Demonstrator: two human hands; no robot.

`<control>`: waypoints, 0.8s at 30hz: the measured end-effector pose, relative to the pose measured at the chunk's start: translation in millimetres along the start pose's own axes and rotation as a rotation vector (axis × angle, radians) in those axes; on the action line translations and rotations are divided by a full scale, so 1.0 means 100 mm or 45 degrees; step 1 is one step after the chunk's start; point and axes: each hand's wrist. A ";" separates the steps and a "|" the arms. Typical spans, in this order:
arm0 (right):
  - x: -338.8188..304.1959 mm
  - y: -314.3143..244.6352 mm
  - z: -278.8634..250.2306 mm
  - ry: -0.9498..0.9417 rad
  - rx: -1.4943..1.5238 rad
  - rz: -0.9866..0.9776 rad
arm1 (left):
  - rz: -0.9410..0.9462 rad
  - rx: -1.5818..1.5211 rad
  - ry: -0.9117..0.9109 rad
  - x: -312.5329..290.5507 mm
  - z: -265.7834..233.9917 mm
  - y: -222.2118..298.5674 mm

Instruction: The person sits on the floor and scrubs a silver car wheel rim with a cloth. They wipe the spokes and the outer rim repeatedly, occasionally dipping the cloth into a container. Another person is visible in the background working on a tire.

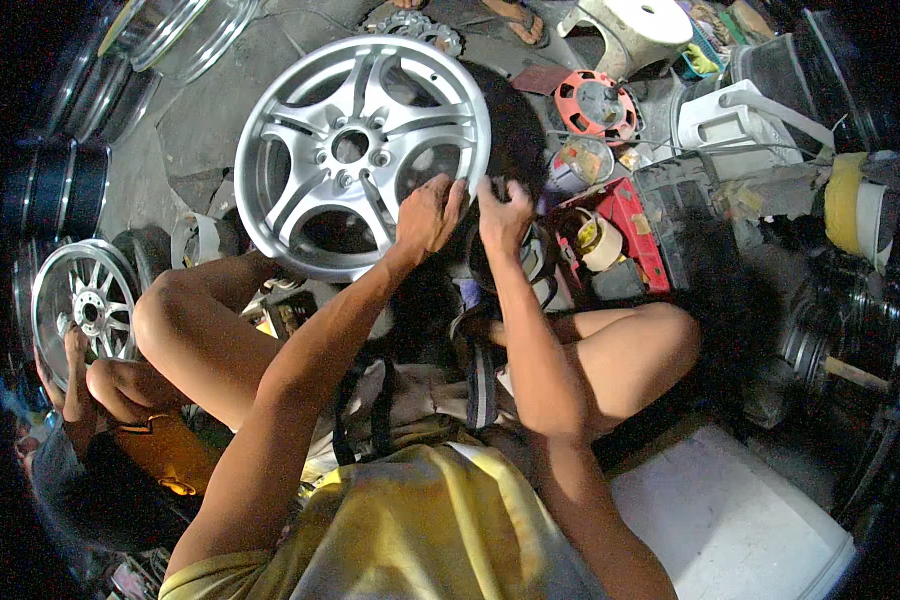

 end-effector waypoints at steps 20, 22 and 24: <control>0.09 0.09 0.00 -0.093 0.189 0.133 | -0.012 -0.043 0.005 0.00 0.03 -0.02; 0.11 0.07 -0.02 -0.068 0.287 0.027 | -0.024 -0.026 -0.004 0.00 0.03 -0.01; 0.12 0.05 -0.04 -0.118 0.190 0.161 | -0.056 0.011 -0.025 0.01 0.02 0.00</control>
Point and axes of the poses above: each hand's wrist, its own x-axis towards the middle knuckle, its own z-axis out of the palm, y = z × x, and after that the axes turned 2 degrees about y, right-handed
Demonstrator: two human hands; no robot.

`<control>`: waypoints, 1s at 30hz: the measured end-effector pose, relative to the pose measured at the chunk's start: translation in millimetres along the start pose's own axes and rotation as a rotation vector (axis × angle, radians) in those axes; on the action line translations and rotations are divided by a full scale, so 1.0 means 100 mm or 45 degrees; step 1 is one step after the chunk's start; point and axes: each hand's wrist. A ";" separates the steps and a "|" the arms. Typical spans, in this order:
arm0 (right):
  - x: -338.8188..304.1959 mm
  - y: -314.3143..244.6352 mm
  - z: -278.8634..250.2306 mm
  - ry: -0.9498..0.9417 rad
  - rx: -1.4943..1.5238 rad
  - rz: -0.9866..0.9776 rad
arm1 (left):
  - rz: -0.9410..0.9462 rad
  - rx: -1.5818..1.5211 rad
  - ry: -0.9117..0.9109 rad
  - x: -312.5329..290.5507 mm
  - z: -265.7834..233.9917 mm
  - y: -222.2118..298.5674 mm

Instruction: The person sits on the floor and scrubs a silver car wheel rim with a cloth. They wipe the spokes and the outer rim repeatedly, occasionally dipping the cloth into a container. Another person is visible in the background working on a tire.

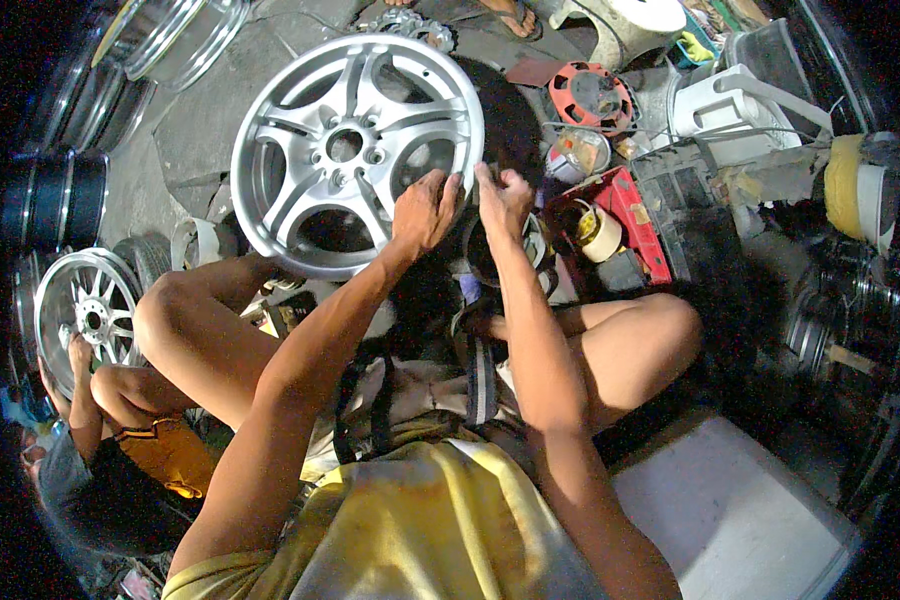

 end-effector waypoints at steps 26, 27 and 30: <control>-0.02 -0.07 -0.06 0.039 -0.139 -0.139 | 0.049 -0.036 0.019 -0.01 0.02 -0.03; -0.03 -0.07 -0.05 0.022 -0.221 -0.107 | 0.054 -0.045 0.031 -0.01 0.03 -0.04; -0.04 -0.07 -0.05 0.060 -0.277 -0.121 | 0.093 -0.034 0.065 -0.01 0.05 -0.06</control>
Point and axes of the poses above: each hand's wrist, its own x-axis towards the middle knuckle, its own z-axis out of the palm, y = z × x, and after that the axes turned 2 degrees about y, right-handed
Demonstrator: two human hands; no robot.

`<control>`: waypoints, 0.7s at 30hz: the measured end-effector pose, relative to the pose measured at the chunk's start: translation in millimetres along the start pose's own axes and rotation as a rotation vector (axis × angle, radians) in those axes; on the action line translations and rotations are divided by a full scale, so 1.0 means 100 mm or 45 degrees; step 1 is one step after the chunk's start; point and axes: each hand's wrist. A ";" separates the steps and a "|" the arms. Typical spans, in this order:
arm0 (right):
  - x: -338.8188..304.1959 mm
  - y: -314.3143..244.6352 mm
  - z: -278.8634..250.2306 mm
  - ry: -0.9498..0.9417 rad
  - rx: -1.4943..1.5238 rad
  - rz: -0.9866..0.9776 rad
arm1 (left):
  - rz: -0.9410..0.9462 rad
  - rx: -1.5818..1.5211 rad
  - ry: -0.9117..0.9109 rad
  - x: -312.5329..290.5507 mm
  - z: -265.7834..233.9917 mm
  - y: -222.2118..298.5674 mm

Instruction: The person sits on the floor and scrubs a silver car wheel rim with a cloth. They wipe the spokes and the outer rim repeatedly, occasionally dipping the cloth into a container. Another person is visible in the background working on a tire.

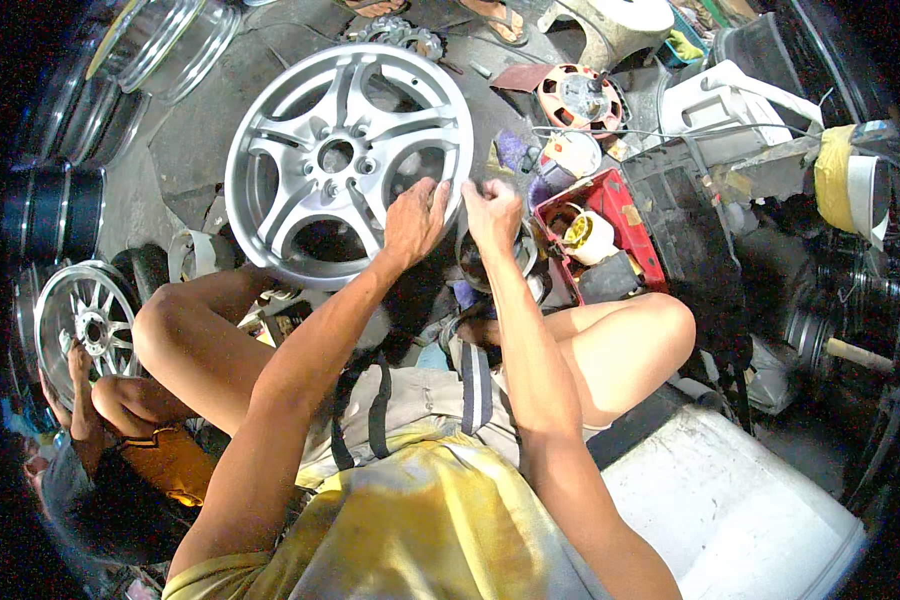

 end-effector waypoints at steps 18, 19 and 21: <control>-0.11 0.02 0.04 -0.052 0.393 0.222 | -0.038 0.032 0.003 0.02 -0.04 0.06; -0.10 0.03 0.05 -0.136 0.443 0.365 | -0.040 0.033 -0.005 0.02 -0.04 0.06; -0.08 0.07 0.07 -0.193 0.824 0.328 | -0.051 0.058 -0.038 0.02 -0.05 0.07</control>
Point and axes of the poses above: each hand's wrist, its own x-axis towards the middle knuckle, its own z-axis out of the palm, y = z × x, and after that the axes turned 2 degrees about y, right-handed
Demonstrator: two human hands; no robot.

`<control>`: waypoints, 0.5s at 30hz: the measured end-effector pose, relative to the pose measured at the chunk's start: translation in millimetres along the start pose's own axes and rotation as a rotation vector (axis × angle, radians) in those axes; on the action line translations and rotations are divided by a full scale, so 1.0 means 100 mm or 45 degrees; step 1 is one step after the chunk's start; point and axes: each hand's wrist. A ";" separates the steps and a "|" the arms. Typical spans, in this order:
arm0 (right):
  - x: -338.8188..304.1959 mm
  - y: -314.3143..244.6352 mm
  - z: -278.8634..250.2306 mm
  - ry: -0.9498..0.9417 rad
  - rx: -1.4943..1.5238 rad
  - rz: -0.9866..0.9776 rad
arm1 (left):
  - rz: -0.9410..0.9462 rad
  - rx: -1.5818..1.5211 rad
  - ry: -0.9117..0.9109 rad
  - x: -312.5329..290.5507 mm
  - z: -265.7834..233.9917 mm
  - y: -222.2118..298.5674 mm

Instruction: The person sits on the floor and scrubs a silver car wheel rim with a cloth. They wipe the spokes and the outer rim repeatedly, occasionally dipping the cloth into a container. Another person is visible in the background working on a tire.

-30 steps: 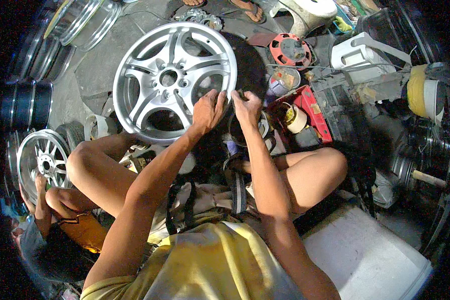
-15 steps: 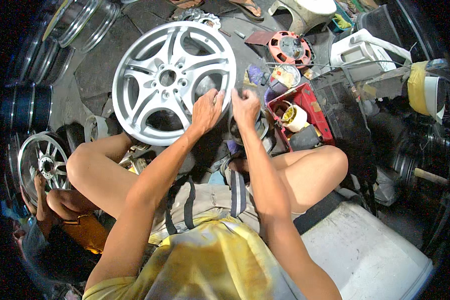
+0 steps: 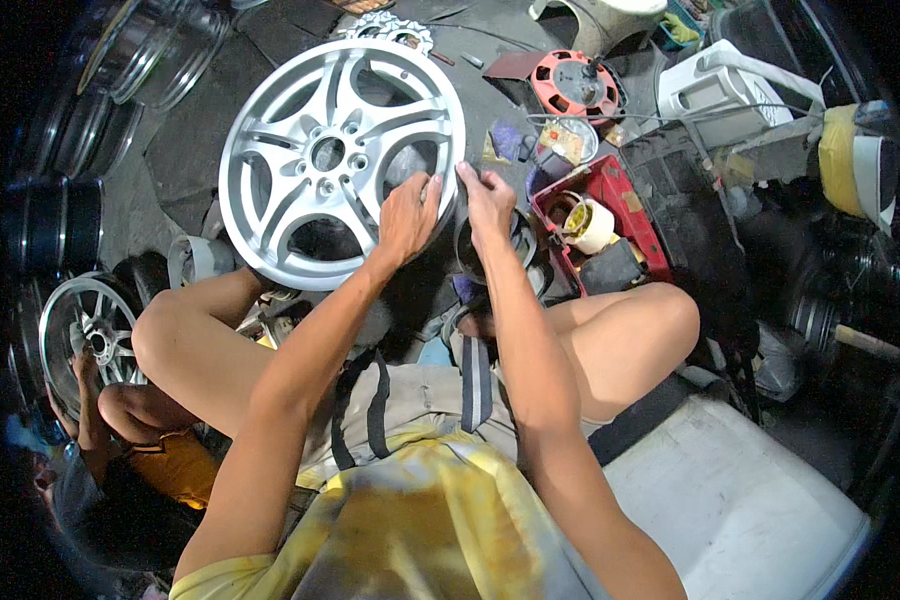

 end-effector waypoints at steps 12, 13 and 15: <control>0.39 0.29 -0.02 -0.183 0.670 0.409 | -0.463 -0.723 -0.216 0.32 -0.07 -0.12; 0.49 0.28 -0.05 -0.100 0.577 0.419 | -0.493 -0.829 -0.261 0.41 -0.10 -0.12; 0.62 0.27 -0.12 -0.029 0.409 0.350 | -0.551 -0.869 -0.285 0.59 -0.18 -0.08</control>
Point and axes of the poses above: each hand's wrist, its own x-axis towards the middle knuckle, its own z-axis out of the palm, y = z × x, and after that the axes turned 2 degrees about y, right-handed
